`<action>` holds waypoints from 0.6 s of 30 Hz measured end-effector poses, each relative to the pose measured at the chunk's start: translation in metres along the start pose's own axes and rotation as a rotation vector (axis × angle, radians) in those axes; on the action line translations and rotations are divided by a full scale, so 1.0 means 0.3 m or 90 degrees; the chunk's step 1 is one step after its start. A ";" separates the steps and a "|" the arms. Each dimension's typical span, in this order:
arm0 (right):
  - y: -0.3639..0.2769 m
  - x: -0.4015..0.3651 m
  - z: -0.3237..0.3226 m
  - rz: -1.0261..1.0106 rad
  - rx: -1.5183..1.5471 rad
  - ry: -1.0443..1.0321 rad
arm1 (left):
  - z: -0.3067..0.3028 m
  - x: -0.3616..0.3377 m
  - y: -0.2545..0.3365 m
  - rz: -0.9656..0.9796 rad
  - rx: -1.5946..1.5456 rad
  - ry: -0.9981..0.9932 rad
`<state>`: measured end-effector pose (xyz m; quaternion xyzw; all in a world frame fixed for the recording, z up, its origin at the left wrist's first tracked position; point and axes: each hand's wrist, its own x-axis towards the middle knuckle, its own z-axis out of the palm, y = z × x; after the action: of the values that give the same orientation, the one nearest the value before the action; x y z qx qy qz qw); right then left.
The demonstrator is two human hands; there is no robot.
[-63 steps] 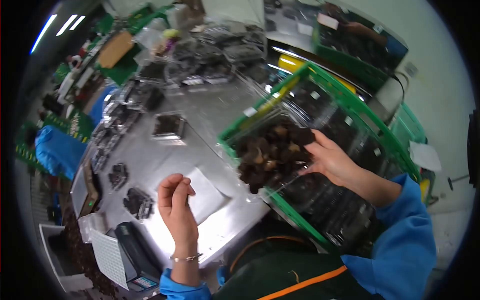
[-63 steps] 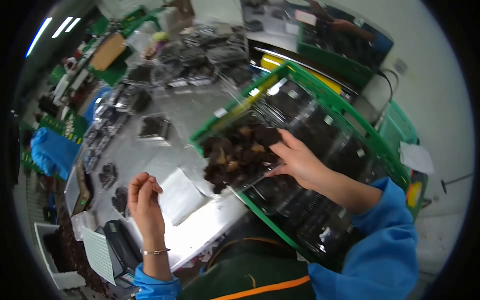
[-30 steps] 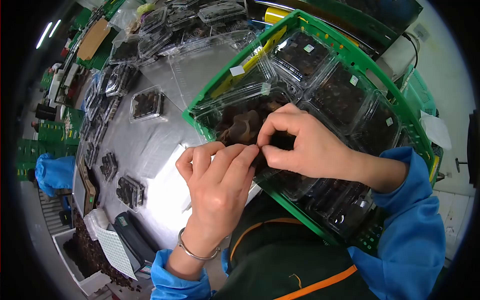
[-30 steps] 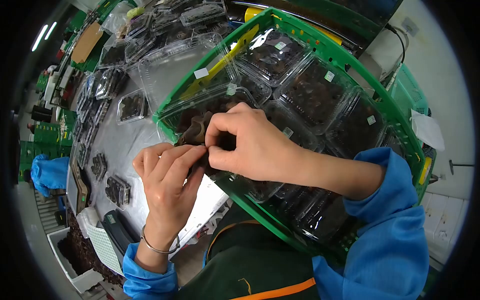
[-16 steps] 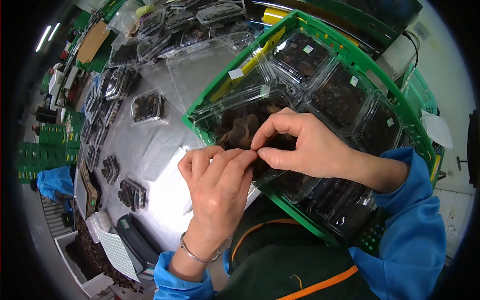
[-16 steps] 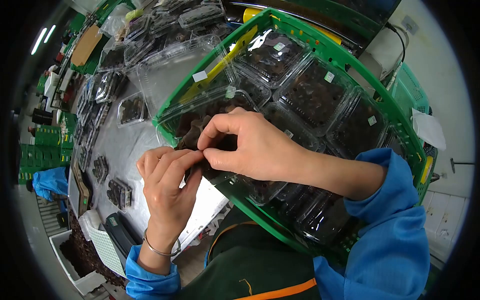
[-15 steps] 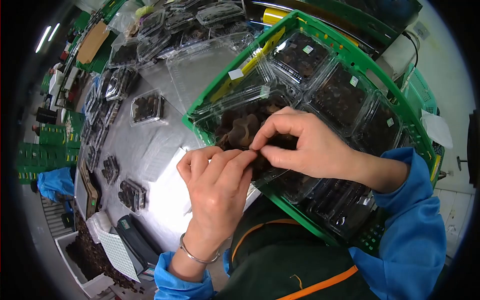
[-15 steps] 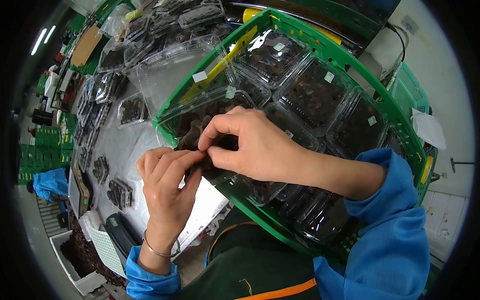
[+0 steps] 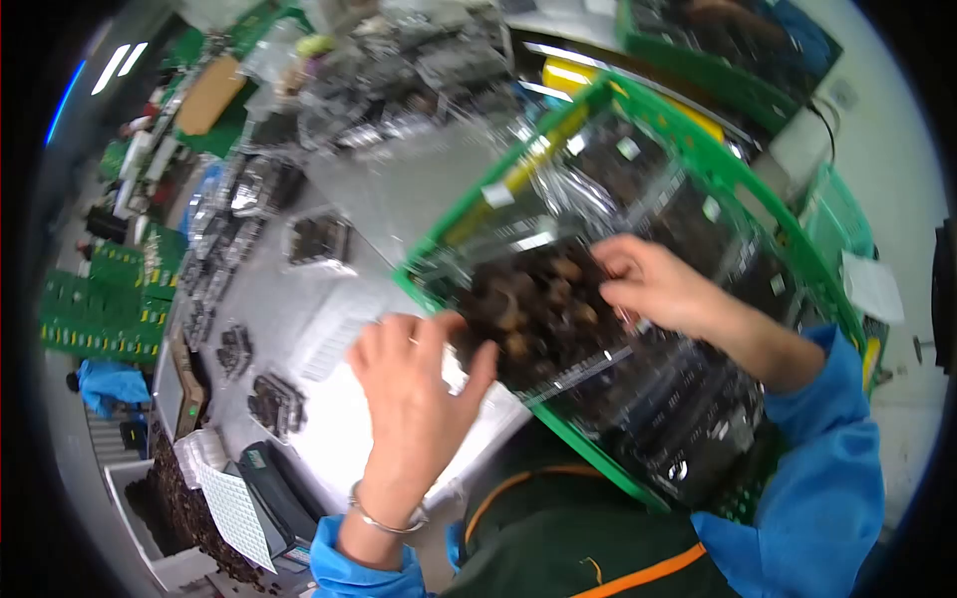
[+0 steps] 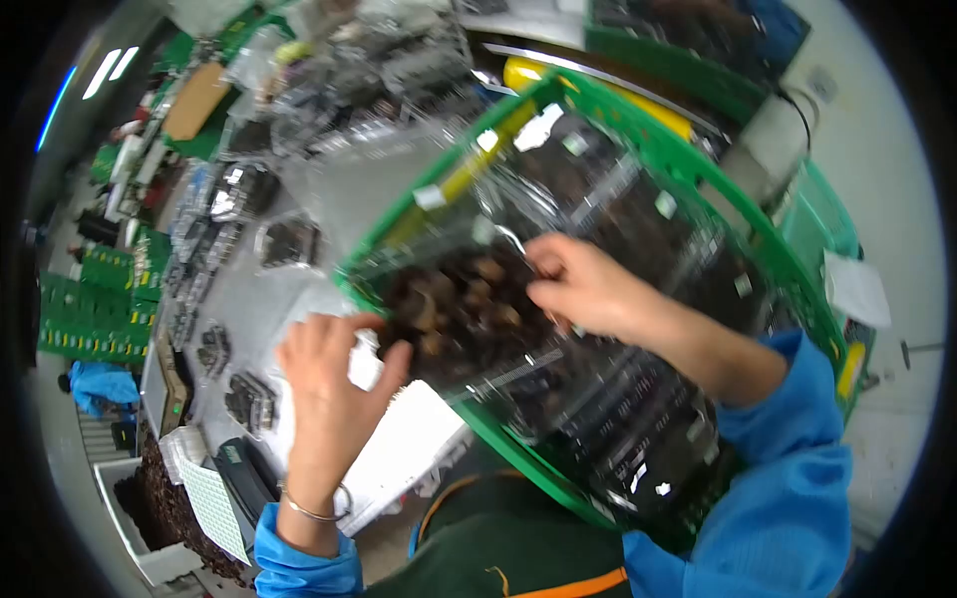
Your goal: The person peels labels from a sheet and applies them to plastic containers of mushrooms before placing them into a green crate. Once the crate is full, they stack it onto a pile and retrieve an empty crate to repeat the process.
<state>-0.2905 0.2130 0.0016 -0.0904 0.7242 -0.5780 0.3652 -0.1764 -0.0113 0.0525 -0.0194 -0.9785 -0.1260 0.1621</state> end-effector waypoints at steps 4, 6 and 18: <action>-0.032 -0.040 0.015 -0.072 0.091 -0.009 | 0.033 -0.025 -0.056 -0.007 -0.246 0.047; -0.021 -0.039 0.021 -0.082 0.120 0.056 | 0.048 -0.023 -0.081 -0.026 -0.174 0.118; -0.117 -0.091 0.133 -0.081 0.121 0.055 | 0.128 0.134 -0.302 -0.492 -1.006 0.095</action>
<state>-0.2559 0.1862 0.0424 -0.0762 0.6741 -0.6692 0.3033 -0.2335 -0.0892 0.0085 0.2149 -0.5302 -0.8127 0.1106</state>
